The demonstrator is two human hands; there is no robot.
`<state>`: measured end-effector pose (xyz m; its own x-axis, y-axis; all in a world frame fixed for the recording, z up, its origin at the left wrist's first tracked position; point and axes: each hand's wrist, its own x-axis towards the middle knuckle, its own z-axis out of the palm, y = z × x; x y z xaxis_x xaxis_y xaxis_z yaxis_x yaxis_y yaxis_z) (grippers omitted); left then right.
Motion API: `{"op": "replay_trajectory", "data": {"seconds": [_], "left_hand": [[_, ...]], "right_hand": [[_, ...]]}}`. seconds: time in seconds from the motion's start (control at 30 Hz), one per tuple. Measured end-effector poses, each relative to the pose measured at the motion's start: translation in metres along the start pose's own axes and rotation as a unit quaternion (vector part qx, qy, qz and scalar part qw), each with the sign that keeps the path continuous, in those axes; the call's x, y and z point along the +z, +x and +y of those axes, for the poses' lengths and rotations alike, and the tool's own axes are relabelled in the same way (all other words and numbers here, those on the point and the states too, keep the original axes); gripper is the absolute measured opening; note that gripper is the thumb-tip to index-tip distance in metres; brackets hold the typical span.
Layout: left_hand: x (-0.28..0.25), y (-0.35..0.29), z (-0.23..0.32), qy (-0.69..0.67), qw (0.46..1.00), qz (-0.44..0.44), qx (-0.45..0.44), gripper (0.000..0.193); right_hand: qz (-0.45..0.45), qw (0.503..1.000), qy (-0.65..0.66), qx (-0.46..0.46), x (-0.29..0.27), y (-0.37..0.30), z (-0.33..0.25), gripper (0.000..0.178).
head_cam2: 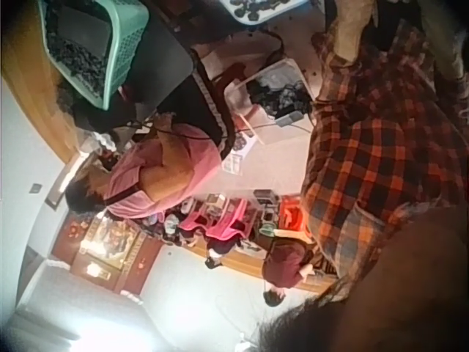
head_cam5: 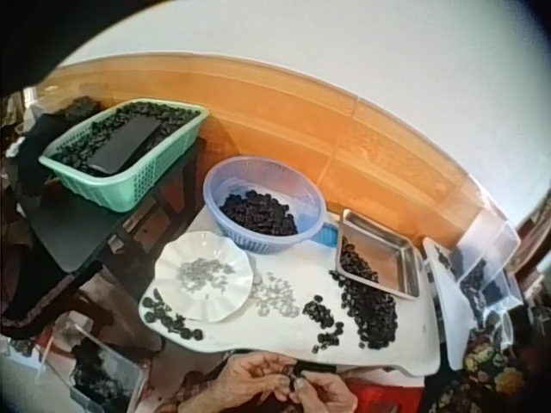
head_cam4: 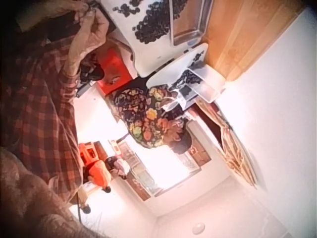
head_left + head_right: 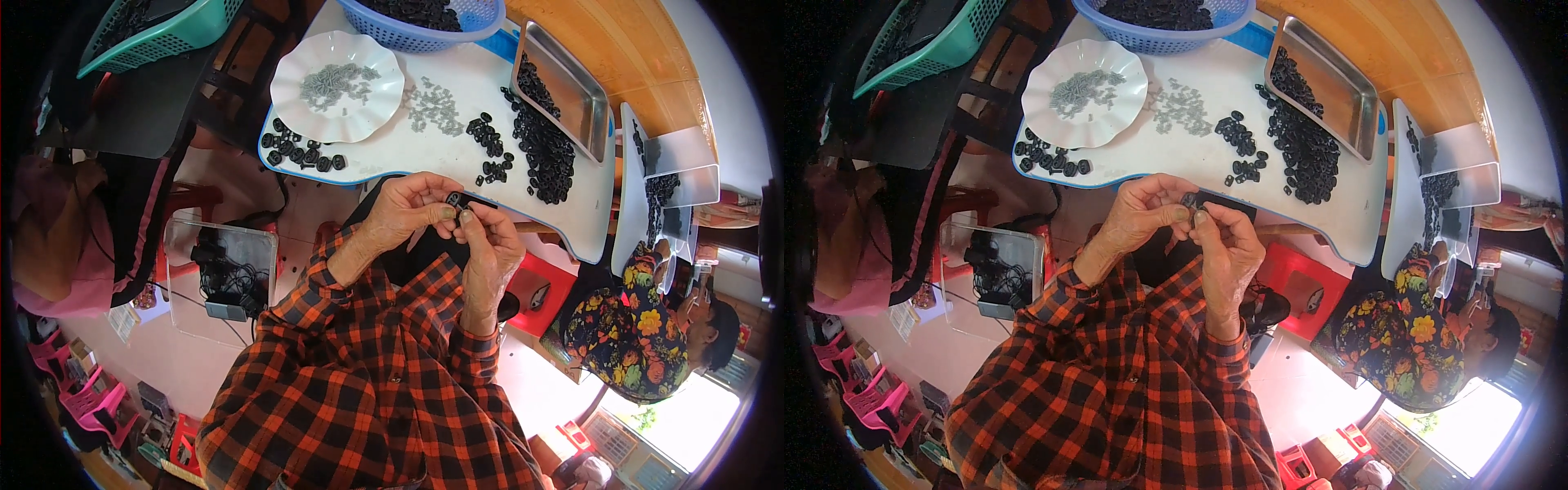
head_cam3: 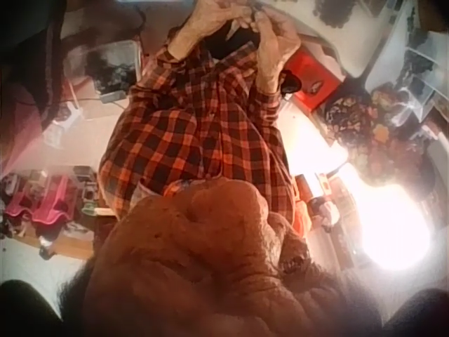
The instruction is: The person assembles plastic cord locks by picking up components from the table and fitting them together by hand.
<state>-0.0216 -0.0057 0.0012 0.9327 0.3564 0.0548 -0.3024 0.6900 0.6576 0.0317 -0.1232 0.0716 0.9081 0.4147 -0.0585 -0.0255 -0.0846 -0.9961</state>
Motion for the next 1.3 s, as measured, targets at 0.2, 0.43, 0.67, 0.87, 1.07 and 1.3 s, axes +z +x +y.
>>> {"op": "replay_trajectory", "data": {"seconds": [0.2, 0.43, 0.67, 0.87, 1.07, 1.3], "left_hand": [[0.0023, -0.0032, 0.0048, 0.031, 0.999, -0.010, -0.010, 0.031], [0.0007, -0.0045, 0.0022, 0.083, 0.996, 0.001, -0.017, 0.030], [0.0035, -0.0042, 0.0044, 0.093, 0.996, -0.003, -0.006, 0.029], [0.0032, -0.0036, 0.0075, 0.106, 0.994, -0.013, 0.001, 0.028], [0.0063, -0.0032, 0.0091, 0.086, 0.996, -0.021, 0.004, 0.027], [0.0054, -0.0025, 0.0057, 0.063, 0.998, -0.022, 0.011, 0.026]], "right_hand": [[0.006, 0.999, -0.037, -0.008, 0.0033, -0.0026, -0.0049, 0.010], [0.011, 1.000, -0.014, 0.001, 0.0042, -0.0021, -0.0037, 0.011], [-0.004, 0.999, -0.039, 0.006, 0.0007, -0.0012, -0.0038, 0.010], [-0.014, 1.000, -0.017, 0.018, 0.0002, 0.0006, -0.0049, 0.010], [-0.015, 1.000, 0.004, 0.024, -0.0002, 0.0011, -0.0046, 0.010], [-0.019, 0.999, 0.034, 0.021, -0.0011, 0.0020, 0.0018, 0.010]]}}
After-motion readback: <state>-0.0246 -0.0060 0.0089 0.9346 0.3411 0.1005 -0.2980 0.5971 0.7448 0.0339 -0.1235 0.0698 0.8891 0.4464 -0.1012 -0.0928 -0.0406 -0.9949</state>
